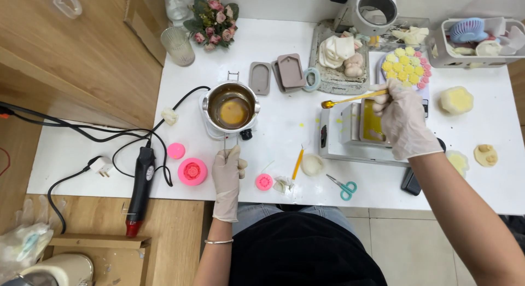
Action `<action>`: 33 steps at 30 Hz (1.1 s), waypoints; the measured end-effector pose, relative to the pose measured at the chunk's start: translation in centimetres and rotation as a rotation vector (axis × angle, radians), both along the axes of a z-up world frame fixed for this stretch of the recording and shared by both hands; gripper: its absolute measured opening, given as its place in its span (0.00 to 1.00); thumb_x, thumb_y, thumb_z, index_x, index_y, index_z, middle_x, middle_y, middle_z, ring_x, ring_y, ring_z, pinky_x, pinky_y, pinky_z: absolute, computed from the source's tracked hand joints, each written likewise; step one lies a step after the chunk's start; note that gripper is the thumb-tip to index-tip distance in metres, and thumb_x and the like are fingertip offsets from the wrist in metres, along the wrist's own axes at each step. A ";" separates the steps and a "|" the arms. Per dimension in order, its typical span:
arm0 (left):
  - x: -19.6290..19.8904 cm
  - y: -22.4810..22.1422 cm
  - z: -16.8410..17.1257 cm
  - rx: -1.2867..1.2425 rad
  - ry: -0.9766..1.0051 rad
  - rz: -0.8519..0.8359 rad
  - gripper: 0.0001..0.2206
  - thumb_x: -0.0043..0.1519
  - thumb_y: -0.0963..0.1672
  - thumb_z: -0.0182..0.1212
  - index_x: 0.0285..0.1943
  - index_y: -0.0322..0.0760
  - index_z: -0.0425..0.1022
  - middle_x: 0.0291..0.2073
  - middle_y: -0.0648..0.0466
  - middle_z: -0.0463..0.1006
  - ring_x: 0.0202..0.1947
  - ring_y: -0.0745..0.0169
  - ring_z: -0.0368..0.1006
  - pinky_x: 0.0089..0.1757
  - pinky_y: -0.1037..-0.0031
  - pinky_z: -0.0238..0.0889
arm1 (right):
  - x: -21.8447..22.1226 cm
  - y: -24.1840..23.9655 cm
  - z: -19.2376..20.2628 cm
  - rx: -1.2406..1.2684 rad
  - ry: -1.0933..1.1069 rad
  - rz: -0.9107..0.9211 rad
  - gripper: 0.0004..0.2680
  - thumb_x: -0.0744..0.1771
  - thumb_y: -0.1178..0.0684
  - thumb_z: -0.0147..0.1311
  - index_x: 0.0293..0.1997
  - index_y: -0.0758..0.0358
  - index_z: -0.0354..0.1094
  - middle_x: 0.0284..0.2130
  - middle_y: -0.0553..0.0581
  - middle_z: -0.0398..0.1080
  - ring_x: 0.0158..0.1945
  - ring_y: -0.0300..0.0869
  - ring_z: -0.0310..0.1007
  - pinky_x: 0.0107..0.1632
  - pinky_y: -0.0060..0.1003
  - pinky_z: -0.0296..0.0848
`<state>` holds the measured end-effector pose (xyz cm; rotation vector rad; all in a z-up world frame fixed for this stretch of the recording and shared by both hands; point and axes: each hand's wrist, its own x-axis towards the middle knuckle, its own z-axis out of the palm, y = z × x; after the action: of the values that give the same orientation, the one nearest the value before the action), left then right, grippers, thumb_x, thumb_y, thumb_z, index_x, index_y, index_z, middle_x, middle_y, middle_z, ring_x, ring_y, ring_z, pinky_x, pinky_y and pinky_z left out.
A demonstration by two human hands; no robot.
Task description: Pouring melted wax from a heating pot into various silicone and plastic candle molds using a small gold spoon.
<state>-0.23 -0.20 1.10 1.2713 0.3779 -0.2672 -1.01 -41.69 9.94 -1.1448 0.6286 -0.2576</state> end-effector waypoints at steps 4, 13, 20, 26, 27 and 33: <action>0.1 0.2 -0.3 -0.028 0.020 0.001 0.10 0.65 0.45 0.62 0.40 0.33 0.68 0.19 0.57 0.69 0.15 0.77 0.57 0.19 0.84 0.50 | -3.9 -2.9 0.7 -0.001 0.033 -0.046 0.15 0.75 0.46 0.44 0.38 0.68 0.70 0.22 0.49 0.61 0.23 0.36 0.58 0.28 0.31 0.60; 0.3 0.4 0.0 0.008 0.033 -0.006 0.11 0.65 0.45 0.62 0.40 0.33 0.67 0.19 0.56 0.69 0.15 0.76 0.57 0.19 0.82 0.50 | -9.1 -5.8 0.0 -0.098 0.149 -0.257 0.11 0.73 0.52 0.49 0.35 0.66 0.72 0.21 0.49 0.61 0.22 0.36 0.58 0.28 0.31 0.60; 0.2 0.7 -0.6 0.001 0.028 0.003 0.10 0.65 0.45 0.62 0.41 0.34 0.67 0.20 0.57 0.69 0.16 0.76 0.58 0.20 0.83 0.51 | -9.7 -3.7 1.7 -0.353 0.081 -0.234 0.12 0.74 0.49 0.48 0.36 0.64 0.73 0.20 0.50 0.65 0.20 0.36 0.64 0.26 0.29 0.63; 0.1 0.7 -0.9 -0.016 0.023 0.009 0.10 0.65 0.45 0.63 0.41 0.34 0.67 0.20 0.57 0.69 0.16 0.76 0.58 0.20 0.83 0.51 | -9.7 -1.9 4.0 -0.517 0.048 -0.200 0.13 0.75 0.46 0.47 0.38 0.63 0.71 0.21 0.48 0.65 0.21 0.33 0.64 0.26 0.27 0.62; 0.1 0.7 -0.9 -0.020 0.020 0.015 0.10 0.65 0.45 0.63 0.41 0.34 0.67 0.20 0.57 0.69 0.16 0.76 0.57 0.20 0.83 0.50 | -9.6 -1.5 4.4 -0.538 0.032 -0.185 0.13 0.76 0.46 0.47 0.39 0.62 0.70 0.21 0.47 0.65 0.22 0.33 0.63 0.27 0.27 0.62; 0.1 0.5 -0.5 0.016 0.023 0.008 0.11 0.65 0.45 0.63 0.40 0.33 0.68 0.20 0.56 0.69 0.16 0.75 0.57 0.20 0.83 0.51 | -9.3 -0.1 5.9 -0.576 0.003 -0.146 0.11 0.76 0.47 0.47 0.40 0.62 0.69 0.22 0.48 0.65 0.23 0.32 0.63 0.28 0.26 0.62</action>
<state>-0.09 0.34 0.60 1.2828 0.4060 -0.2725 -10.29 -41.80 15.89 -1.6516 0.6611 -0.5881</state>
